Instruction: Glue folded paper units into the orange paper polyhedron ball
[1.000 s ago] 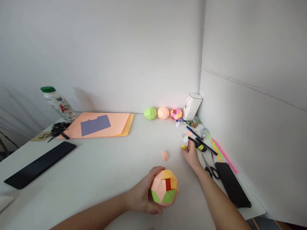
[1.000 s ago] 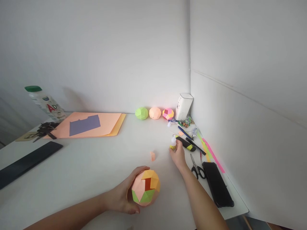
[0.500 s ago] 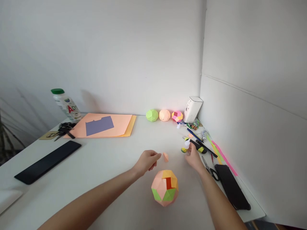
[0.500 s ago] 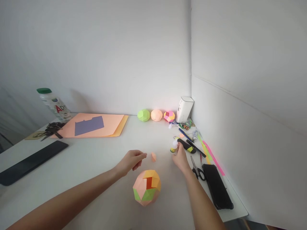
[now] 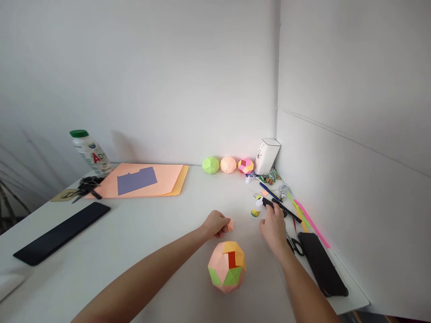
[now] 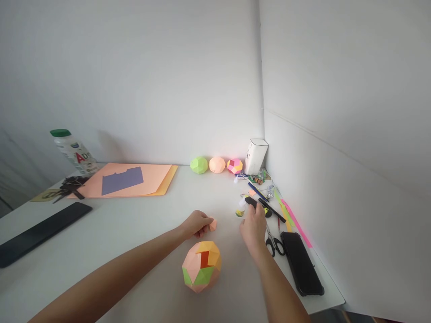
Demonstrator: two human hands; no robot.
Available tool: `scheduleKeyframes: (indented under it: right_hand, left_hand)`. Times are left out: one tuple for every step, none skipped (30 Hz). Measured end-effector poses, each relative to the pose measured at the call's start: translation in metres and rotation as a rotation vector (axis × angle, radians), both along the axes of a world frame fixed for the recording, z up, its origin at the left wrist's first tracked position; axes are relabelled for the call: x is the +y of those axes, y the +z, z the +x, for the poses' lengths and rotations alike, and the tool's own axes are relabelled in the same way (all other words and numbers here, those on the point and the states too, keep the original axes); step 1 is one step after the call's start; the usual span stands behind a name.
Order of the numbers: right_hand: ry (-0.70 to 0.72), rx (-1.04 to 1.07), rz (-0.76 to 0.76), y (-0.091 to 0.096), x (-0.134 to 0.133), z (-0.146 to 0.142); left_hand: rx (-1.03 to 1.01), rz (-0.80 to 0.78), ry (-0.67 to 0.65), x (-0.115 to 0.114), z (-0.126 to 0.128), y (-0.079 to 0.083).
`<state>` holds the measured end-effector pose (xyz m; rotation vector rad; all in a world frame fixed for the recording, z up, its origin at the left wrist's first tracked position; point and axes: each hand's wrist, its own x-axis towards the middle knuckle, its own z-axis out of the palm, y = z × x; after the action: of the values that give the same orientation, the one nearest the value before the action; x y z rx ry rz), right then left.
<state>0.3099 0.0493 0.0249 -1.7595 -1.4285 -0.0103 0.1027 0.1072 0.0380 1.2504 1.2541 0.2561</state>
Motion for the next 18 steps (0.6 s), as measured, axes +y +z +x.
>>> scheduleKeyframes:
  right_hand:
    - [-0.002,-0.014,0.033,0.005,-0.001,-0.001]
    - [-0.001,-0.025,0.069,0.01,-0.003,-0.003]
    - [0.006,-0.032,0.107,0.016,-0.004,-0.005]
    - [0.021,-0.037,0.146,0.021,-0.006,-0.007]
    - [0.045,-0.039,0.185,0.025,-0.008,-0.011]
    - [0.085,-0.038,0.218,0.03,-0.011,-0.015]
    - [0.141,-0.037,0.243,0.033,-0.014,-0.02]
    - [0.21,-0.034,0.257,0.037,-0.017,-0.027]
    - [0.288,-0.029,0.257,0.04,-0.021,-0.034]
    - [0.362,-0.024,0.252,0.042,-0.025,-0.041]
    - [0.447,-0.001,0.241,0.044,-0.028,-0.048]
    - [0.564,0.099,0.224,0.046,-0.031,-0.054]
    - [0.62,0.19,0.222,0.047,-0.034,-0.059]
    - [0.659,0.255,0.224,0.048,-0.037,-0.063]
    - [0.689,0.309,0.227,0.048,-0.039,-0.066]
    - [0.704,0.344,0.23,0.049,-0.04,-0.068]
    - [0.719,0.367,0.231,0.049,-0.042,-0.069]
    - [0.734,0.387,0.229,0.05,-0.043,-0.069]
  left_hand:
    - [-0.016,0.02,0.0,0.0,0.0,0.0]
    - [-0.038,0.047,0.001,-0.001,-0.001,0.001]
    - [-0.065,0.083,0.003,-0.003,-0.003,0.003]
    - [-0.097,0.124,0.004,-0.006,-0.005,0.005]
    - [-0.131,0.178,0.012,-0.009,-0.008,0.008]
    - [-0.173,0.236,0.014,-0.014,-0.011,0.011]
    - [-0.215,0.297,0.017,-0.019,-0.015,0.014]
    - [-0.258,0.36,0.02,-0.024,-0.019,0.017]
    - [-0.299,0.423,0.021,-0.029,-0.022,0.02]
    - [-0.338,0.485,0.021,-0.035,-0.025,0.023]
    - [-0.373,0.546,0.02,-0.039,-0.028,0.025]
    - [-0.402,0.596,0.014,-0.044,-0.031,0.027]
    - [-0.425,0.634,0.007,-0.048,-0.032,0.028]
    - [-0.443,0.661,0.001,-0.051,-0.034,0.029]
    - [-0.46,0.685,-0.008,-0.053,-0.034,0.029]
    - [-0.477,0.711,-0.02,-0.055,-0.034,0.029]
    - [-0.493,0.742,-0.036,-0.057,-0.034,0.029]
    - [-0.507,0.778,-0.055,-0.058,-0.034,0.028]
